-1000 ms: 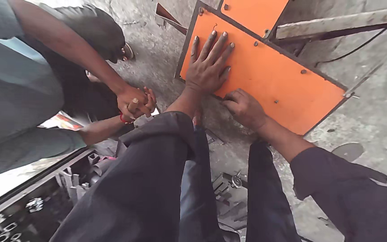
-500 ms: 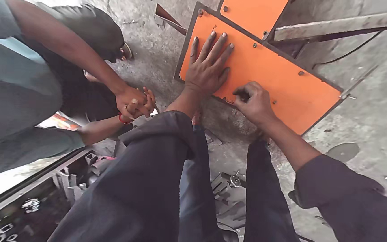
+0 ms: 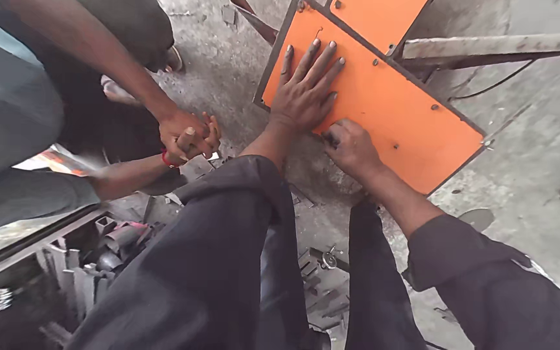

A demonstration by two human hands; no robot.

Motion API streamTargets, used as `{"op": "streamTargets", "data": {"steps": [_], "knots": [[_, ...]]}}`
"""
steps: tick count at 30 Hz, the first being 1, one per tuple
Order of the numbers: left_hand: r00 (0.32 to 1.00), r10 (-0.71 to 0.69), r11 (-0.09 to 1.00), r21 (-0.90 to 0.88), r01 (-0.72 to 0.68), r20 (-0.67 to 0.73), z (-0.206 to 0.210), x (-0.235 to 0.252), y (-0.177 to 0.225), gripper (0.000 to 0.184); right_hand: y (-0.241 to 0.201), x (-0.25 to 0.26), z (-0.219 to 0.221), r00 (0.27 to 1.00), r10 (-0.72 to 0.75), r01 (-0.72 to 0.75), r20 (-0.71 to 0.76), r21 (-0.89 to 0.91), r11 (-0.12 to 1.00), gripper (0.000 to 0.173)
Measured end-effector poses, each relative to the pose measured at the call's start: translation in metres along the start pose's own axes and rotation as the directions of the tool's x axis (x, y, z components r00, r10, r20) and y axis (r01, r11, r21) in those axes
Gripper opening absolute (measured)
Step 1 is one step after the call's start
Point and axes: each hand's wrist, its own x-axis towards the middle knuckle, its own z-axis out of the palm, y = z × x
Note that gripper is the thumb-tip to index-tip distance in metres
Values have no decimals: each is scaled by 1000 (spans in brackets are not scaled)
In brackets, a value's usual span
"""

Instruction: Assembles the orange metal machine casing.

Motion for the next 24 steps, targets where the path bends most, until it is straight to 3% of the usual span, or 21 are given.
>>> {"op": "streamTargets", "data": {"steps": [4, 7, 14, 20, 24], "knots": [[999, -2, 1000, -12, 1, -39, 1, 2, -1, 53, 3, 3, -4, 982, -149, 160, 120, -87, 983, 12], [1000, -1, 1000, -16, 1, -26, -1, 2, -1, 54, 4, 1, -7, 972, -181, 197, 149, -105, 975, 13], [999, -2, 1000, -5, 2, -34, -1, 2, -1, 53, 5, -4, -2, 986, -161, 166, 45, -131, 977, 13], [999, 2, 1000, -18, -3, -44, -1, 2, -1, 52, -3, -1, -8, 990, -72, 92, 119, -171, 981, 14], [1000, 0, 1000, -12, -1, -31, -2, 2, 1, 52, -6, 2, -9, 988, -108, 131, 114, -223, 966, 15]]}}
